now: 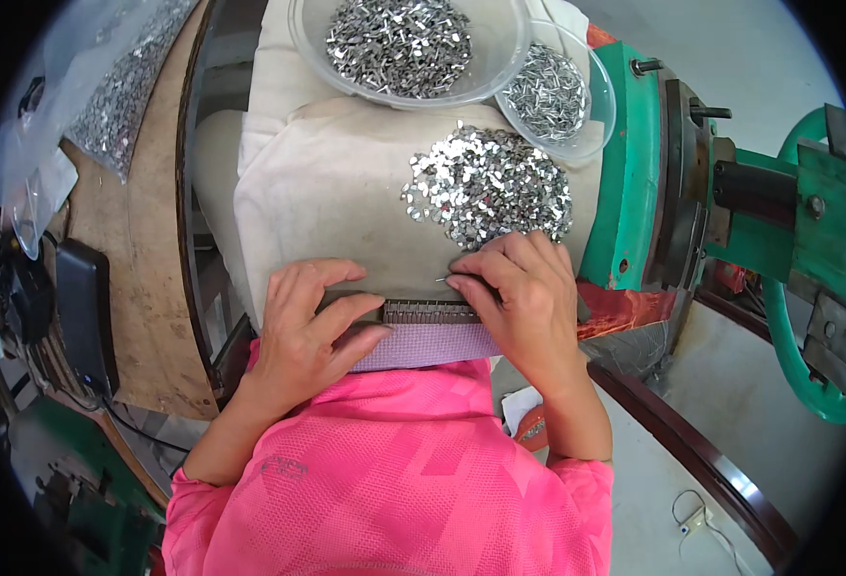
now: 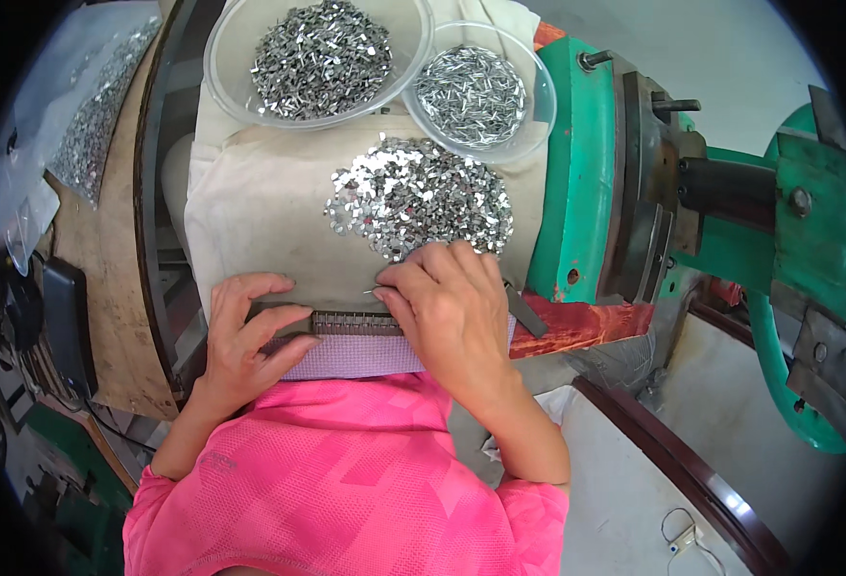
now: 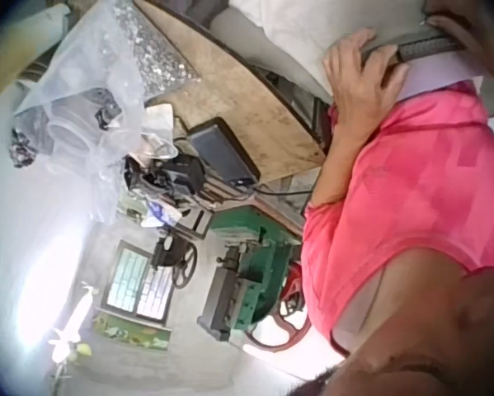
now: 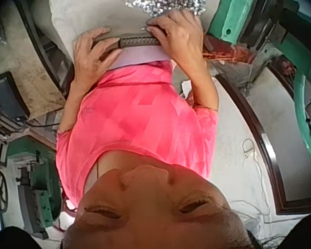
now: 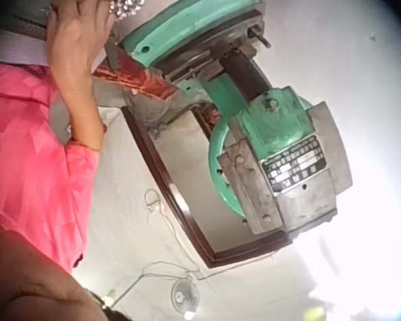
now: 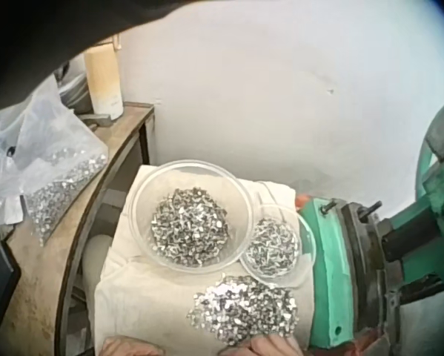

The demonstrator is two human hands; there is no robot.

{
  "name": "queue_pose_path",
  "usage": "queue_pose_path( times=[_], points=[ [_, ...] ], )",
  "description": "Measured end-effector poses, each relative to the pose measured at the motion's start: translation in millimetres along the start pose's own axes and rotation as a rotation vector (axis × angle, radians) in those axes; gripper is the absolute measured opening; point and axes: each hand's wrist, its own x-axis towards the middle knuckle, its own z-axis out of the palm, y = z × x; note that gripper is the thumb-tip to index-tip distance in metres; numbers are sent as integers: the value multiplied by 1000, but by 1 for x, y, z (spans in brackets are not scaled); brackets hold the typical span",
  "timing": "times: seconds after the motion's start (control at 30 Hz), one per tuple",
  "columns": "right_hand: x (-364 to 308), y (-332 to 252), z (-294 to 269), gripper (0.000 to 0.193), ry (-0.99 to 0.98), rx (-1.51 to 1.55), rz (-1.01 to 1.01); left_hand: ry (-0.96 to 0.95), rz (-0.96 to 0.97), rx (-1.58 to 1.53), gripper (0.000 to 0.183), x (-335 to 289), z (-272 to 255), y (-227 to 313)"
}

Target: The person inserts small metal pieces into slots along a metal bar by hand, places the bar into a press machine, and operates the machine.

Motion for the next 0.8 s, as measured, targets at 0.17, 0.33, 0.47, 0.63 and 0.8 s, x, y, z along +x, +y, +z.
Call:
queue_pose_path(
  times=[0.17,0.33,0.47,0.63,0.8],
  points=[
    [-1,8,-5,10,-5,19,-46,10,-33,-27,28,7,-6,9],
    [-2,14,-9,9,45,40,-42,32,-51,1,24,19,-12,14],
    [-2,15,-4,10,75,28,-86,-20,-47,13,20,33,-11,19],
    [-2,11,-3,5,29,-109,-157,-149,48,48,14,59,-3,21],
    [-5,14,-10,7,-75,-112,-164,-429,162,110,11,87,5,23]
  ],
)
